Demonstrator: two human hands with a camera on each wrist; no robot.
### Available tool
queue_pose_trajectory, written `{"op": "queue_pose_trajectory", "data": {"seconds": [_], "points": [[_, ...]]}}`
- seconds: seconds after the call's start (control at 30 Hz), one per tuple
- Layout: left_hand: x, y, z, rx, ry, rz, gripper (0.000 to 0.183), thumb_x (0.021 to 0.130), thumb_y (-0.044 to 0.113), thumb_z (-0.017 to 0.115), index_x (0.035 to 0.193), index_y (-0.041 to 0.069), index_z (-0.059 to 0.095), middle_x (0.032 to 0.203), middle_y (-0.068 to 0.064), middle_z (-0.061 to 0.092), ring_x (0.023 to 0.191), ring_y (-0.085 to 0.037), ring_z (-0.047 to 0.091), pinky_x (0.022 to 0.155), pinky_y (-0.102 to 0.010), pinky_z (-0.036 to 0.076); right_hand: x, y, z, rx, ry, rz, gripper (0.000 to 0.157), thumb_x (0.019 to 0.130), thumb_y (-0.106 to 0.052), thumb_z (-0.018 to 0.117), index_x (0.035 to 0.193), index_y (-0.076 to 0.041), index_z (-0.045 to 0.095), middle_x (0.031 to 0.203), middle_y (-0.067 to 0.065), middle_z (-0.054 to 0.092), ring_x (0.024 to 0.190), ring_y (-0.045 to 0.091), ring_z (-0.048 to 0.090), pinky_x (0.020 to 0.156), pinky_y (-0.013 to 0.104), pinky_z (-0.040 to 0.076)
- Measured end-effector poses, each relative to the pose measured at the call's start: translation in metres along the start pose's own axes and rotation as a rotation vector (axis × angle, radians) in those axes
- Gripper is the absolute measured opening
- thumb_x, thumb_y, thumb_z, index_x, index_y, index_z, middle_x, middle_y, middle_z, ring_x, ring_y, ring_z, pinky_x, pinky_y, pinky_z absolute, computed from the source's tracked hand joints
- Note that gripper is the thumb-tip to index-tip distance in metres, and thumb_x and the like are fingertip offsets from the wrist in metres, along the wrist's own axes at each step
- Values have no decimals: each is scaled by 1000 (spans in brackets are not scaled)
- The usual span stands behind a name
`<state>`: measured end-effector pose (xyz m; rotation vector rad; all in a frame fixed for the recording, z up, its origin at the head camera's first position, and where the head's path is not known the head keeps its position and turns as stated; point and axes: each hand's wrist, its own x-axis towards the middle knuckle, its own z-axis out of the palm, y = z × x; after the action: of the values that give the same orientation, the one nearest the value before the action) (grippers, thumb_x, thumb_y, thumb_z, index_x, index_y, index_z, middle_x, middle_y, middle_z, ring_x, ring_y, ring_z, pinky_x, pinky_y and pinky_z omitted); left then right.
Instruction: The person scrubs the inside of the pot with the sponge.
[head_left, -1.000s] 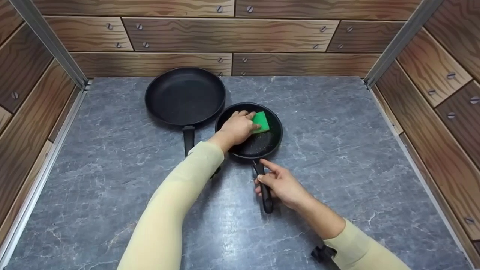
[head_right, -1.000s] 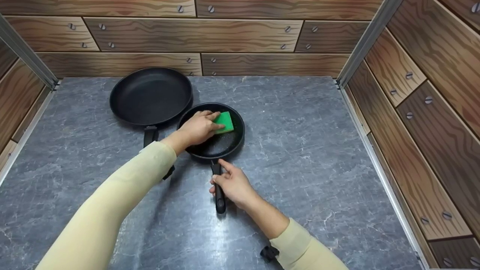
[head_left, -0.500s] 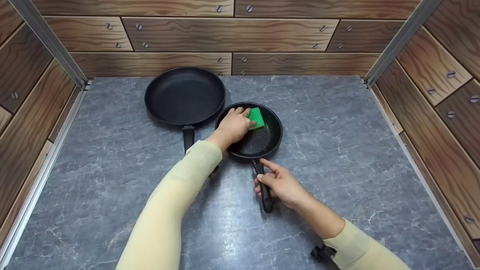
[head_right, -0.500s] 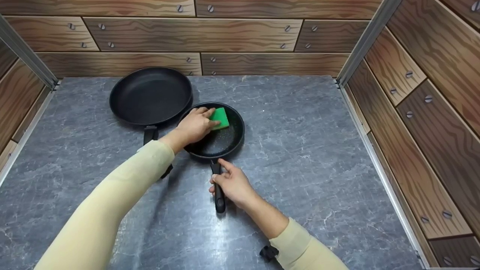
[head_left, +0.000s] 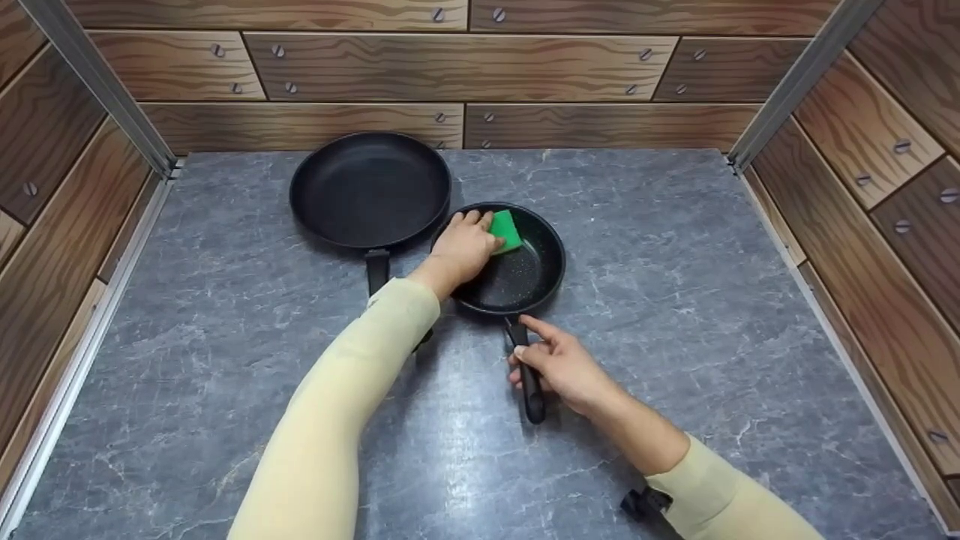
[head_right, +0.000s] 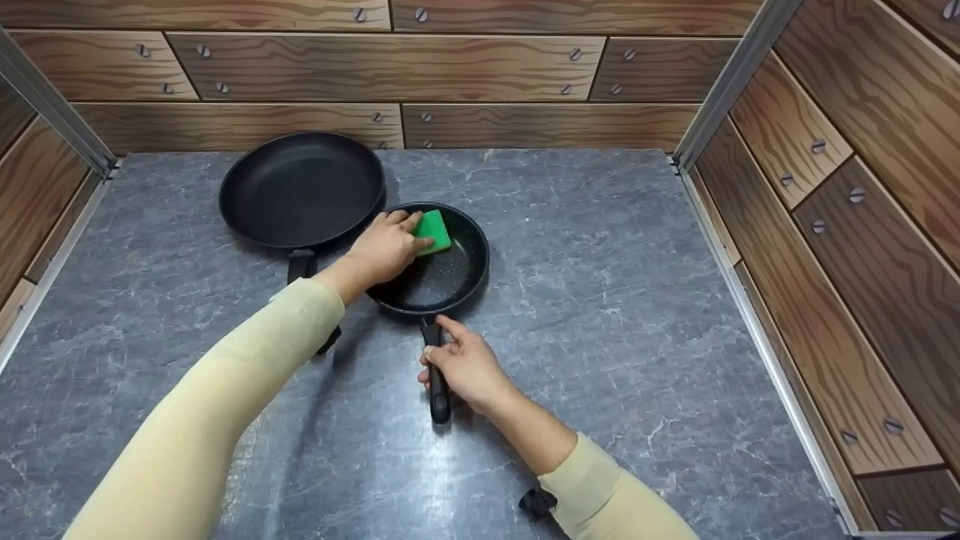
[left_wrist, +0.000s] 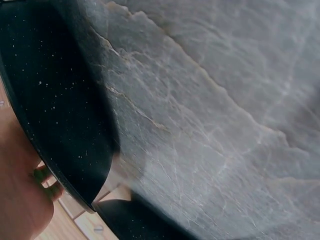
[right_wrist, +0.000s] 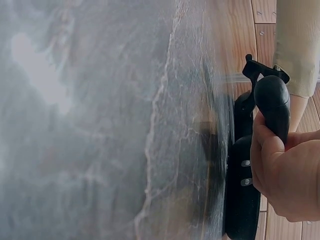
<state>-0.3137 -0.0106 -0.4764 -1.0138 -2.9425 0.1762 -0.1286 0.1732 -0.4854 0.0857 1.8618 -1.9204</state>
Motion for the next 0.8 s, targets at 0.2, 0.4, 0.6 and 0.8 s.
{"op": "queue_pose_trajectory", "data": {"seconds": [0.2,0.4,0.6,0.8], "points": [[-1,-1,0,26,0,-9,38,108,20,49,137,24,74,158,-21,50,134,-39,49,109,-52,42,0,0,1,3,3,-4,73,104,0,55,167,3,19,104,23,70,76,18,72,76,38,64],[-4,-1,-2,25,11,-33,37,108,20,48,129,19,78,154,-21,54,130,-38,51,109,-50,40,1,0,1,4,8,-2,73,103,0,55,167,2,20,104,23,70,76,18,72,76,38,64],[-7,1,-6,27,-20,-58,35,109,16,49,126,14,79,151,-22,57,129,-38,51,111,-50,38,0,-1,2,4,15,9,73,104,0,55,168,2,20,104,23,70,77,18,72,77,39,64],[-7,5,-12,39,-77,-77,33,110,10,49,122,9,79,131,-21,65,119,-38,53,107,-50,40,1,-1,2,16,17,9,73,104,0,54,168,2,19,103,23,70,76,18,72,76,37,64]]}}
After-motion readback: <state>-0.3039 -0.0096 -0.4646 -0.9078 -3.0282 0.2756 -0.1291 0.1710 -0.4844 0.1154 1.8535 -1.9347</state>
